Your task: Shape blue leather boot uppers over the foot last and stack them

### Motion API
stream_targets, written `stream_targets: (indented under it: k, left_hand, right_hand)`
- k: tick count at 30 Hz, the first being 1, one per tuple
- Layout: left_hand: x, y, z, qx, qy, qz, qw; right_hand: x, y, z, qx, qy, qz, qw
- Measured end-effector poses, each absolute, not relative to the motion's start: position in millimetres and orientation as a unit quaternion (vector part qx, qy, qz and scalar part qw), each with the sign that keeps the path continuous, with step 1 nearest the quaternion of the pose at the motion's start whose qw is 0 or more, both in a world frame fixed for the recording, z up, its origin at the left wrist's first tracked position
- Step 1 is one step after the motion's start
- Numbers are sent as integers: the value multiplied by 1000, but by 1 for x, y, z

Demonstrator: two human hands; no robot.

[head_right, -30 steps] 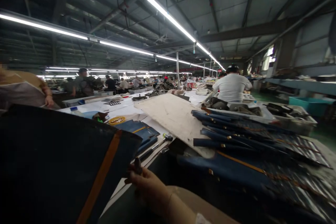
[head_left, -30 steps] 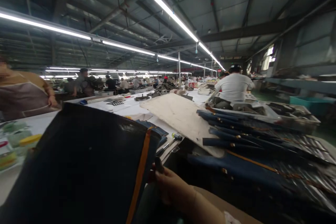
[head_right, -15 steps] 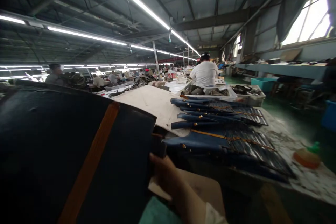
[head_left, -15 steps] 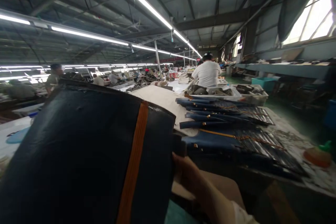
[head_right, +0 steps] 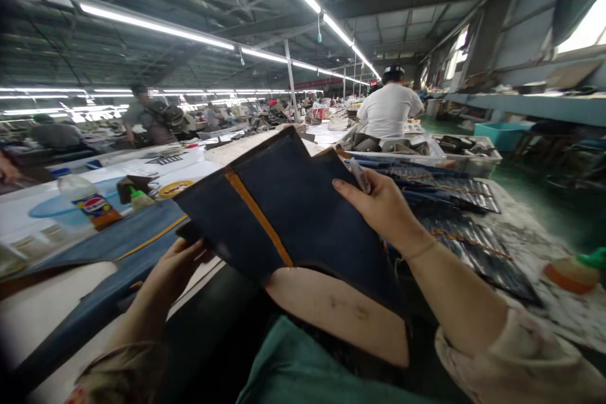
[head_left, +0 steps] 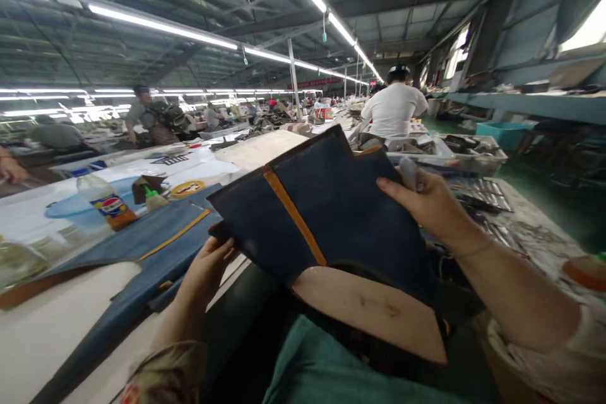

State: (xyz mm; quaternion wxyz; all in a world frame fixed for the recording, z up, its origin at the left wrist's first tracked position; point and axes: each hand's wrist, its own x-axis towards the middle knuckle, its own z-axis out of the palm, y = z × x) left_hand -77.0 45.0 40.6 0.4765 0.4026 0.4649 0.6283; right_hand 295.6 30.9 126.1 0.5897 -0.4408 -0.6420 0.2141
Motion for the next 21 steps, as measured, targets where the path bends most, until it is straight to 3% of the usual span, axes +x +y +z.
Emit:
stream_targets:
  k: [5,8,13,21]
  left_hand:
    - [-63,46,-21,370,548,512,548]
    - [-38,35,-57,380,557,424,605]
    - [10,10,-96,407,537,341,656]
    - [-8,29,-70,455,605,487,436]
  right_hand:
    - [299,23,108,-492,-727,123,463]
    - [310,14,97,-516,-756,128,382]
    - [352,-7,58,-566,-730,145,354]
    - [408,-52,-21,-607,-724,108,311]
